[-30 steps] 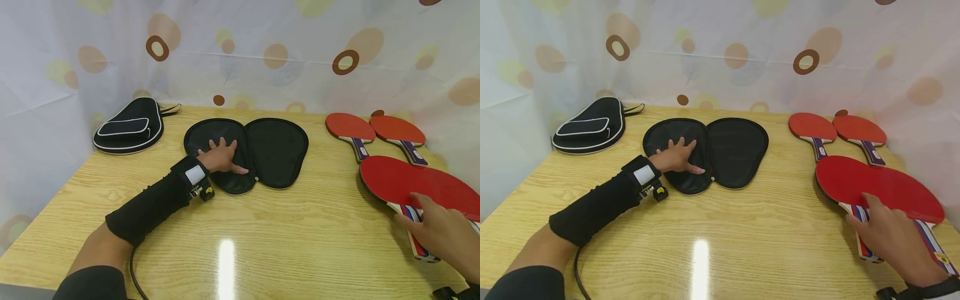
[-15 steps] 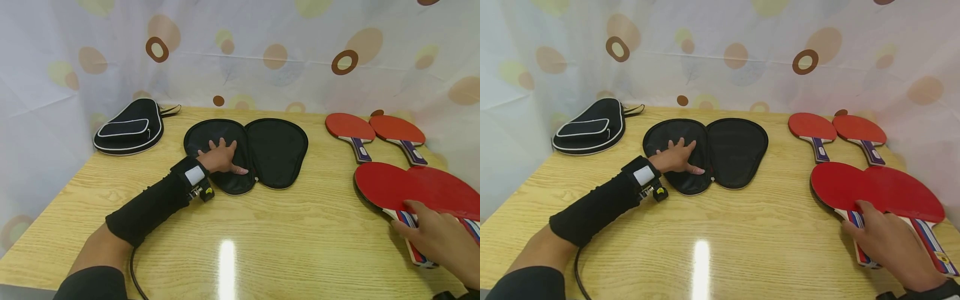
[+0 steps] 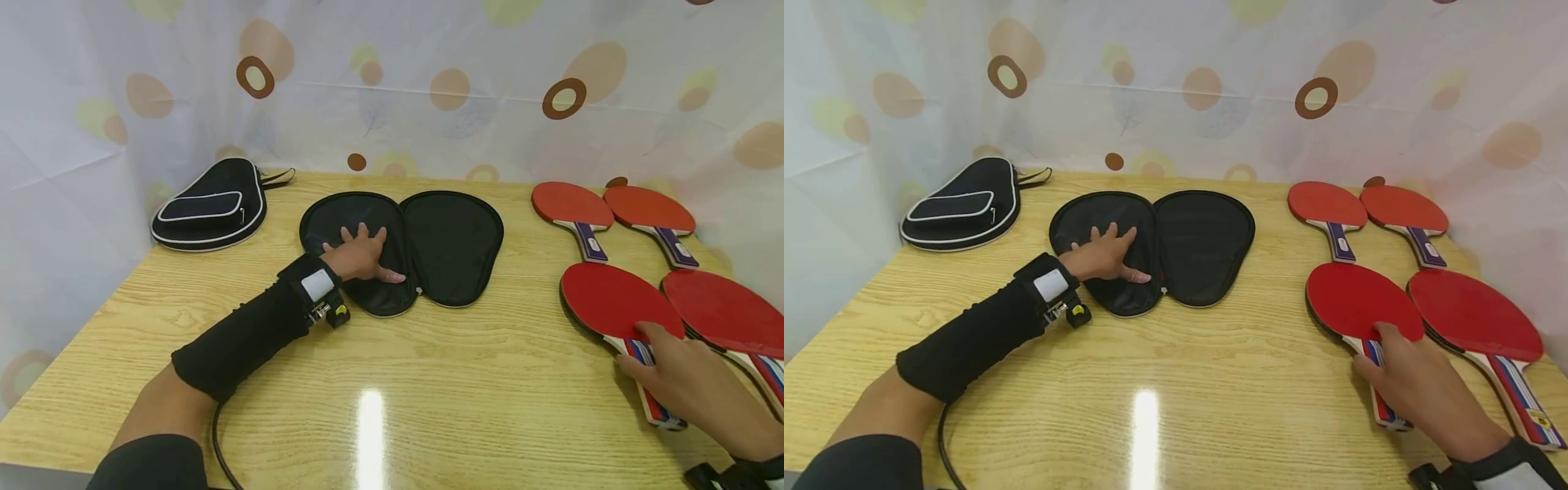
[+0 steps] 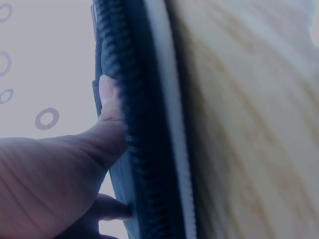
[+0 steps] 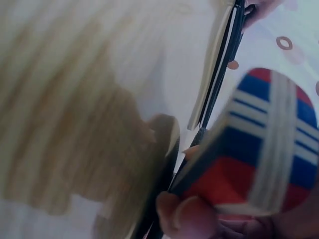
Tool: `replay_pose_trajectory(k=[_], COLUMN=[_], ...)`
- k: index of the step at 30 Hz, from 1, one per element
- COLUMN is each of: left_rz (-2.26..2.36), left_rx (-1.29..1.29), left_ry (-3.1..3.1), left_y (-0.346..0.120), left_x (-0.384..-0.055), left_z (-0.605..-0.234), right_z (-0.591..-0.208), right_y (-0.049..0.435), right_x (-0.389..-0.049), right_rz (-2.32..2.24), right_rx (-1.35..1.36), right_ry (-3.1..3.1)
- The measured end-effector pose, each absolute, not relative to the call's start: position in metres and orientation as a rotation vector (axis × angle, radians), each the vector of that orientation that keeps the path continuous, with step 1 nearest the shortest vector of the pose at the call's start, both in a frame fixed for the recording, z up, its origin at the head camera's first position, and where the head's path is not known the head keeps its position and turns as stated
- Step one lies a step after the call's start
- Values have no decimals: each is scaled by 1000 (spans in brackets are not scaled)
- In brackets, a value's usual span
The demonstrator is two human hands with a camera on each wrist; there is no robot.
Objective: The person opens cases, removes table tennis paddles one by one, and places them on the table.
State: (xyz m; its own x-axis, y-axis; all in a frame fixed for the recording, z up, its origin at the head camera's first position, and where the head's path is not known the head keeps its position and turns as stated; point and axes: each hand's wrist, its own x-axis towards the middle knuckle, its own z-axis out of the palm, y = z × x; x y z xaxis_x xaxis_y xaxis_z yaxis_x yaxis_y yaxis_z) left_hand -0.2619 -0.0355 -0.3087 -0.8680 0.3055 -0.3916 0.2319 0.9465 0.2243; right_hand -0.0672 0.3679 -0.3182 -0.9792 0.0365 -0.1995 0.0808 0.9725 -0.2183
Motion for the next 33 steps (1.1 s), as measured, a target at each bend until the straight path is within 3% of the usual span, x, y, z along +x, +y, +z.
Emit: replay_pose_trajectory(k=[22,33], left_rz=[237,232], left_rx=[405,400], left_ry=[2673,2679], left_y=[-36,-37], left_x=[-262,-264], left_z=[-308,-312], right_z=[-322,-273], right_y=[376,355], right_x=[-66,-95], right_rz=[-290,-133], right_rx=[39,-68], right_ry=[2858,2978])
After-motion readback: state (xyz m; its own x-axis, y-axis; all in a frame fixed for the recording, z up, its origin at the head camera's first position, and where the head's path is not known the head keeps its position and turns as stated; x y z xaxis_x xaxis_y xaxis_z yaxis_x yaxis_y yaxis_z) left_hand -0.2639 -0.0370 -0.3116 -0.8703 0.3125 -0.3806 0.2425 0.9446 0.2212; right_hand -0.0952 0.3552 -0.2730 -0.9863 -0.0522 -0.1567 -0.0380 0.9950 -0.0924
